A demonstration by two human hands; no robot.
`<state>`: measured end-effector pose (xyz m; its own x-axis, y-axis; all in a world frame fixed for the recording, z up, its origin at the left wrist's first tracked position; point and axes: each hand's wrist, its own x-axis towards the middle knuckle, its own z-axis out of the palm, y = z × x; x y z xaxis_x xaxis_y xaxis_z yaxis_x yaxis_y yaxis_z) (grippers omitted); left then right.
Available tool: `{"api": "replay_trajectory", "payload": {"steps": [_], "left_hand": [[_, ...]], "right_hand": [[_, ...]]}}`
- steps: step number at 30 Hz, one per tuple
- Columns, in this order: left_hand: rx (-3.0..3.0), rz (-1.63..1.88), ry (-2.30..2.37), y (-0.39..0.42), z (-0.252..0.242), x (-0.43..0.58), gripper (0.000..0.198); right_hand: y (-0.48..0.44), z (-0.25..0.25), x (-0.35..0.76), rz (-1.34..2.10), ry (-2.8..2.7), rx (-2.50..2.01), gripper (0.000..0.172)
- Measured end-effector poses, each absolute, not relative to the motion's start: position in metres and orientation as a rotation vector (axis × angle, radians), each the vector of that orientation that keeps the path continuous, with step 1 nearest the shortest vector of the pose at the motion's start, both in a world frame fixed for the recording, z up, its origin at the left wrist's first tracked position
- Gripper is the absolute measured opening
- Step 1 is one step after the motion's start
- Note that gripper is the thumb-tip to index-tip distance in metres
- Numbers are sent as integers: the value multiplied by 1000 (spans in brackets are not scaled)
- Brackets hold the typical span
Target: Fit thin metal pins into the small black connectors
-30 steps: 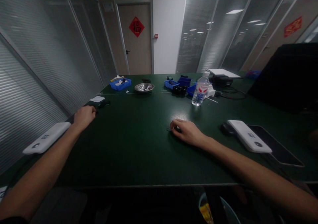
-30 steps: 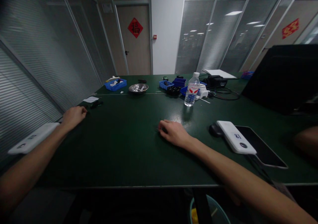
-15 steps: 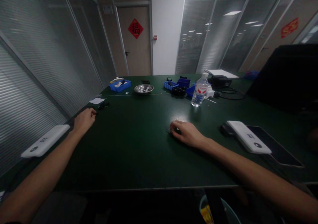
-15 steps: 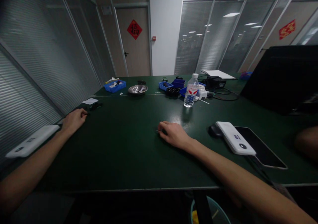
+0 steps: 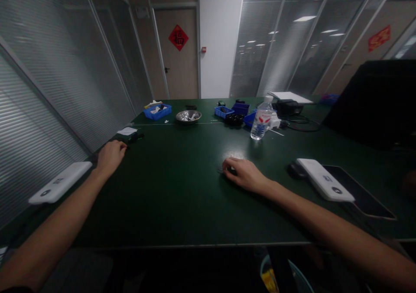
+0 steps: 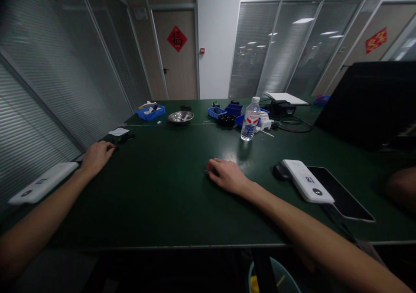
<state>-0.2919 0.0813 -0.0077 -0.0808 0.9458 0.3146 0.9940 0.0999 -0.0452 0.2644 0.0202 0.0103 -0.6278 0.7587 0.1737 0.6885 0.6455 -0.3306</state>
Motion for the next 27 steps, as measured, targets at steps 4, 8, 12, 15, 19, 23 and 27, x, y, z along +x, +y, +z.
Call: {"api": "replay_trajectory", "payload": {"steps": [4,8,12,15,19,23,27], "left_hand": [[-1931,-259,-2126,83,-6,-291,30],[-1957,-261,-2125,84,-4,-291,29],[-1958,-253,-2124,82,-5,-289,29],[-1966,-255,-2104,81,-7,-288,32],[-1973,-254,-2067,83,-8,-285,34],[-1958,-244,-2074,83,-9,-285,34],[-1960,-312,-2149,84,-8,-292,33]], "right_hand": [[21,8,264,328,-2571,-1155,13],[20,9,264,335,-2570,-1153,14],[19,11,264,346,-2573,-1152,14],[18,12,264,349,-2571,-1151,13],[17,13,263,350,-2563,-1148,12],[17,13,263,354,-2570,-1150,13],[18,11,264,346,-2568,-1149,13]]}}
